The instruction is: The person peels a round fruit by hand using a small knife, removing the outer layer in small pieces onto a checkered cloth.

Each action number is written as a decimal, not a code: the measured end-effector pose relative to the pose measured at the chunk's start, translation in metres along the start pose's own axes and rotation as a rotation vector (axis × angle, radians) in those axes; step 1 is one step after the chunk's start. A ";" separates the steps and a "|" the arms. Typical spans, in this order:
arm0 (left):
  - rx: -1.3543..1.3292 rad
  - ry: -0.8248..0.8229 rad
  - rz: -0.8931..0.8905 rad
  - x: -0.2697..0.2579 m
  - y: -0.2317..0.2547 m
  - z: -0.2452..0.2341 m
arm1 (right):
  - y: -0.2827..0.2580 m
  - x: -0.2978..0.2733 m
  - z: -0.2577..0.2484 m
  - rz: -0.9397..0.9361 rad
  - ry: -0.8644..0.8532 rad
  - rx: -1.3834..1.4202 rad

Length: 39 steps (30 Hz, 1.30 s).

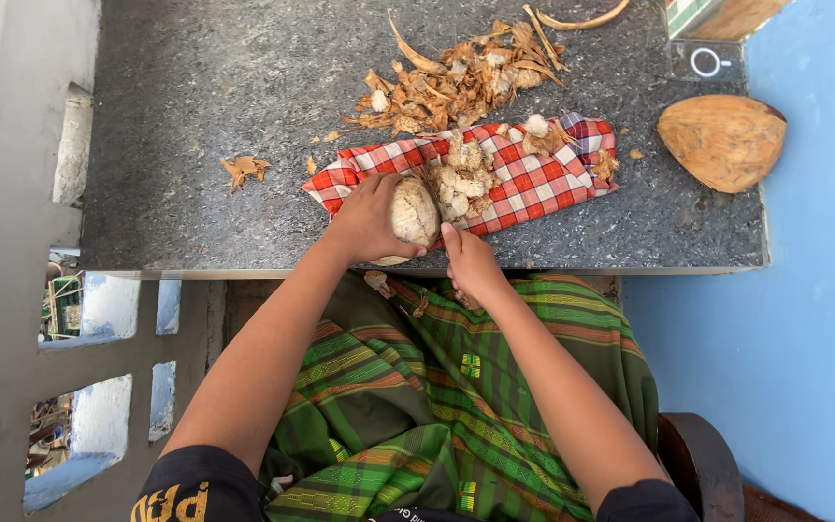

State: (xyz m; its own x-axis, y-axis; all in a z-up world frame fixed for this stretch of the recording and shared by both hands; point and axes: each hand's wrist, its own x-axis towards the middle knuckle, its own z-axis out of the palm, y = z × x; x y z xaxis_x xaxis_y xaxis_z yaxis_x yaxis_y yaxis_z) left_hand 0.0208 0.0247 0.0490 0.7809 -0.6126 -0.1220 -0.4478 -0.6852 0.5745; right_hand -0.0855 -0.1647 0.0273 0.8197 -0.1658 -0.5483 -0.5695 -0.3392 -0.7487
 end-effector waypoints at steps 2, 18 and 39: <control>-0.020 -0.077 0.018 -0.002 -0.002 -0.009 | 0.009 -0.016 0.005 -0.013 0.016 0.057; 0.211 -0.231 0.113 -0.010 -0.007 -0.037 | 0.003 -0.032 -0.042 -0.076 -0.019 -0.422; -0.518 -0.269 -0.047 -0.011 -0.036 -0.074 | -0.008 -0.038 -0.062 -0.113 0.080 -0.332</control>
State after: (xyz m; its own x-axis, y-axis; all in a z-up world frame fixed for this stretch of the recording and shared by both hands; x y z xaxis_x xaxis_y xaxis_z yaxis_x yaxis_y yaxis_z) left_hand 0.0607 0.0850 0.0894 0.6261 -0.7113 -0.3196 -0.0912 -0.4738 0.8759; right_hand -0.1079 -0.2133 0.0777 0.8863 -0.1775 -0.4278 -0.4342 -0.6397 -0.6342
